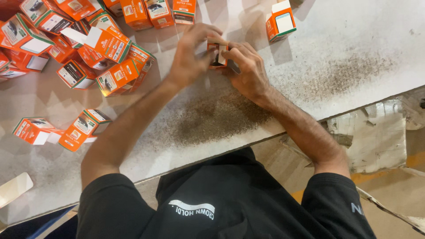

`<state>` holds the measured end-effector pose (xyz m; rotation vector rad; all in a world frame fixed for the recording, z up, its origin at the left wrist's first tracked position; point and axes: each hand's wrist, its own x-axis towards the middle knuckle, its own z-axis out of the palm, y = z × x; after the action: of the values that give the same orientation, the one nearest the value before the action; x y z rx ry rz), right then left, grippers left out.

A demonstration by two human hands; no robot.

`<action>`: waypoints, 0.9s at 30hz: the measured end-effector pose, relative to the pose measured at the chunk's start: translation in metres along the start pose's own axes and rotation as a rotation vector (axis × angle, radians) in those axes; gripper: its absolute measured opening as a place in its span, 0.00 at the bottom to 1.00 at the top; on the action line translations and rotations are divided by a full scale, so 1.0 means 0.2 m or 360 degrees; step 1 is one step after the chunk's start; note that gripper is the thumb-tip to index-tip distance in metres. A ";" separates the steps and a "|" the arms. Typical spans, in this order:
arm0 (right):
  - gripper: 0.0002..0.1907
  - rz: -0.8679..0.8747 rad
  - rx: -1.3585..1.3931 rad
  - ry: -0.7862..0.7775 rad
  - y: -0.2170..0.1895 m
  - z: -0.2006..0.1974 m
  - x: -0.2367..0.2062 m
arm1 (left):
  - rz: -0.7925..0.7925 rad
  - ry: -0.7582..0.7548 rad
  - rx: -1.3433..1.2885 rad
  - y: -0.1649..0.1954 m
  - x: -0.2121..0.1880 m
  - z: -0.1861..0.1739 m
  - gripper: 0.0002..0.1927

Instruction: The person folds small orange cardboard cartons on a white work table, opens each folded carton, places a small packaged product inside, and closes the box, setting finished boxes with a pile of cartons and products on the table.

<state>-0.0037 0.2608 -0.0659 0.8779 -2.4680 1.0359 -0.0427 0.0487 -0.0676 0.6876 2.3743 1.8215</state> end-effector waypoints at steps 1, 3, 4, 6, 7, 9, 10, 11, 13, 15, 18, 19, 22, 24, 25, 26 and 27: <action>0.25 -0.0001 0.0006 0.0013 0.01 0.01 0.00 | 0.0305 0.0020 0.0158 0.02 -0.03 -0.01 0.16; 0.25 0.0301 0.0141 -0.0071 0.03 0.02 -0.02 | 0.0671 -0.0045 0.0366 0.05 -0.07 -0.04 0.18; 0.25 0.0455 0.0208 -0.0115 0.05 0.02 -0.03 | 0.0733 -0.0121 0.0415 0.06 -0.08 -0.06 0.19; 0.27 0.0332 0.0240 -0.0077 0.07 0.03 -0.04 | 0.0781 -0.0182 0.0520 0.08 -0.10 -0.08 0.19; 0.28 0.0266 0.0258 -0.0061 0.08 0.04 -0.04 | 0.0765 -0.0168 0.0576 0.08 -0.10 -0.08 0.18; 0.26 0.0352 0.0300 -0.0105 0.10 0.05 -0.05 | 0.0724 -0.0124 0.0595 0.06 -0.10 -0.07 0.16; 0.26 0.0395 0.0312 -0.0122 0.10 0.05 -0.06 | 0.0720 -0.0096 0.0552 0.05 -0.09 -0.06 0.14; 0.26 0.0384 0.0296 -0.0122 0.11 0.05 -0.06 | 0.0716 -0.0068 0.0503 0.04 -0.09 -0.05 0.12; 0.27 0.0374 0.0255 -0.0113 0.12 0.05 -0.06 | 0.0718 -0.0074 0.0514 0.02 -0.09 -0.04 0.12; 0.26 0.0290 0.0294 -0.0096 0.12 0.04 -0.05 | 0.0795 -0.0088 0.0612 0.00 -0.10 -0.05 0.11; 0.27 0.0251 0.0345 -0.0072 0.10 0.03 -0.04 | 0.0926 -0.0117 0.0860 0.00 -0.12 -0.04 0.13; 0.28 0.0254 0.0359 -0.0067 0.10 0.03 -0.04 | 0.0902 -0.0123 0.0919 0.00 -0.12 -0.04 0.12; 0.29 0.0298 0.0234 -0.0167 0.09 0.04 -0.04 | 0.0897 -0.0107 0.0860 0.05 -0.13 -0.04 0.11; 0.31 0.0000 -0.0205 0.0038 0.10 0.01 -0.05 | 0.0911 0.0053 0.0713 0.10 -0.14 -0.08 0.10; 0.35 -0.0154 -0.0435 0.0143 0.11 -0.01 -0.06 | 0.0927 0.0199 0.0629 0.12 -0.15 -0.12 0.10; 0.33 -0.0114 -0.0687 0.0244 0.13 -0.05 -0.05 | 0.0877 0.0454 0.0739 0.14 -0.16 -0.16 0.10; 0.32 -0.0065 -0.0928 0.0342 0.16 -0.09 -0.04 | 0.0817 0.0701 0.0850 0.15 -0.18 -0.22 0.11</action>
<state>-0.0166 0.2958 -0.0744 0.5869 -2.3517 0.3296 -0.0160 0.0019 -0.0346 1.1327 3.2874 1.6096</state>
